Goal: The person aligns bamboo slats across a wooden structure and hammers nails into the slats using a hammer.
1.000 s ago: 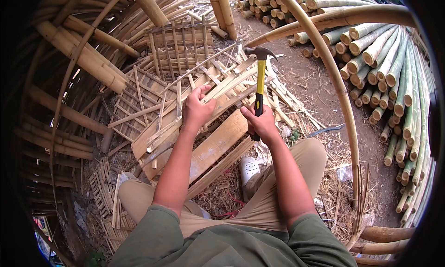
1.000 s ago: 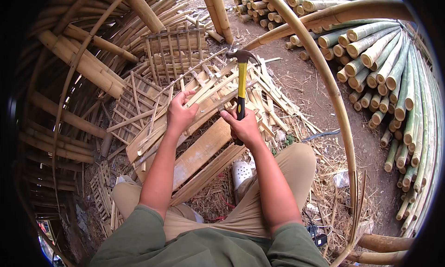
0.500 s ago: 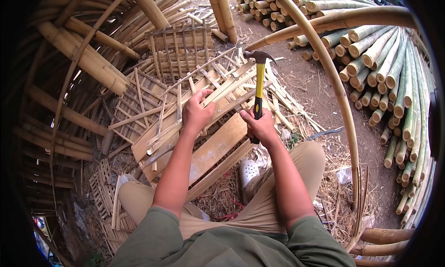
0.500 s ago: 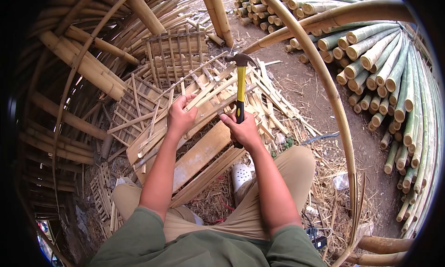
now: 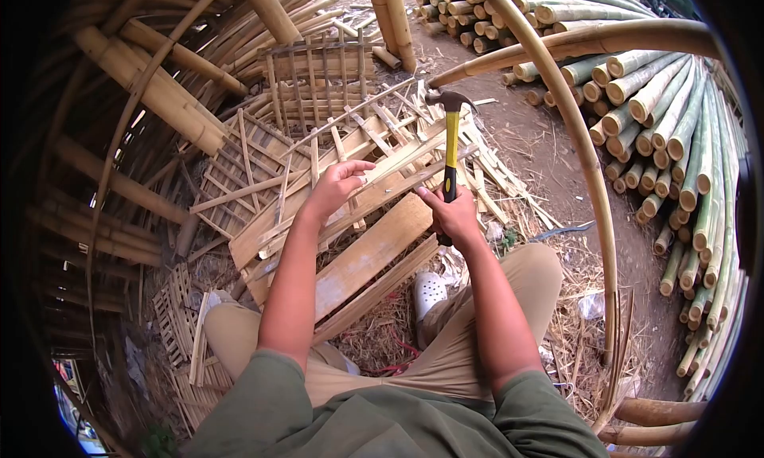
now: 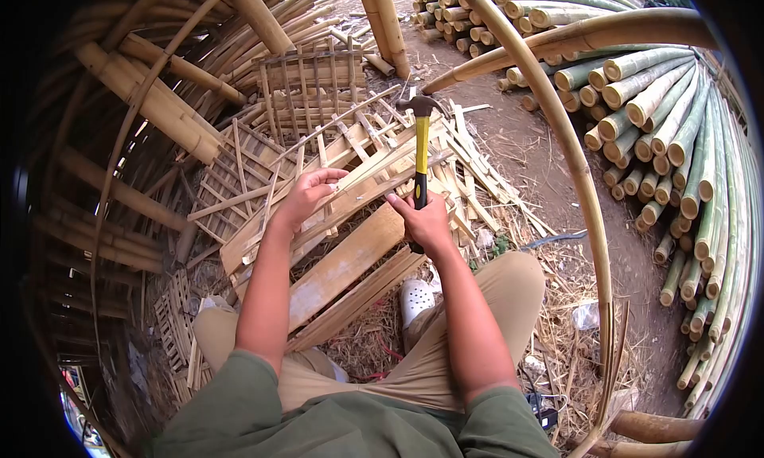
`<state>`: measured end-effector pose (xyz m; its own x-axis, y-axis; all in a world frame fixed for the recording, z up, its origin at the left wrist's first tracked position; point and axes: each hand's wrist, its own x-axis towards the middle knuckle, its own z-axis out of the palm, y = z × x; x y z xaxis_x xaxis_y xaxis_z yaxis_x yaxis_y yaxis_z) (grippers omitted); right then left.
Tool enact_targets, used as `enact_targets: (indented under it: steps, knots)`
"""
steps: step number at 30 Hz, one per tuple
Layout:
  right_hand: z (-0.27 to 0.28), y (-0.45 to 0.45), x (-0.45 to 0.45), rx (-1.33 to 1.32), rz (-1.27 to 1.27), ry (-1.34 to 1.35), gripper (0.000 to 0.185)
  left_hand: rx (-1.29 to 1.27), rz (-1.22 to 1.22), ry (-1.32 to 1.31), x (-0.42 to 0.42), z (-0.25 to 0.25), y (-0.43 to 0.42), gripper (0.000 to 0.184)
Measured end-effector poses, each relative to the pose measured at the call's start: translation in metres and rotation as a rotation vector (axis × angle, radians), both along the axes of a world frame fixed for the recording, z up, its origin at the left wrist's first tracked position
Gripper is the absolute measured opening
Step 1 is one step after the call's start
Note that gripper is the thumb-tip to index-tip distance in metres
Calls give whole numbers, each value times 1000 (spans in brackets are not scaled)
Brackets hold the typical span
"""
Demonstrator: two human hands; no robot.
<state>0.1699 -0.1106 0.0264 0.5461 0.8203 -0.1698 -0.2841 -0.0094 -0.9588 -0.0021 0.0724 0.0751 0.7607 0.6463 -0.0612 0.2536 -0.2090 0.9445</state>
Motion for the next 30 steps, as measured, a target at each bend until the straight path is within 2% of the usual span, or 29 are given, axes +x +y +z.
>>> enact_targets:
  steps: [3,10,15,19,21,22,25,30]
  knots:
    - [-6,2,1,2,5,7,51,10,-62,130,-9,1,6,33]
    - [-9,3,2,1,-7,25,47,137,-77,226,-8,7,2,34]
    - [-7,-1,4,-67,0,80,48,388,-138,203,-14,-5,-1,31]
    - [-18,0,7,-114,-32,76,46,288,-103,300,-25,-1,-2,29]
    - [-22,1,8,-134,-33,68,46,483,-149,295,-38,-11,5,28]
    - [-23,1,8,-143,-44,56,45,484,-169,298,-42,-15,7,32]
    - [-29,1,8,-172,-38,26,44,554,-19,243,-52,-23,0,37]
    - [-37,-1,10,-221,-53,-36,44,553,38,264,-65,-36,-5,39]
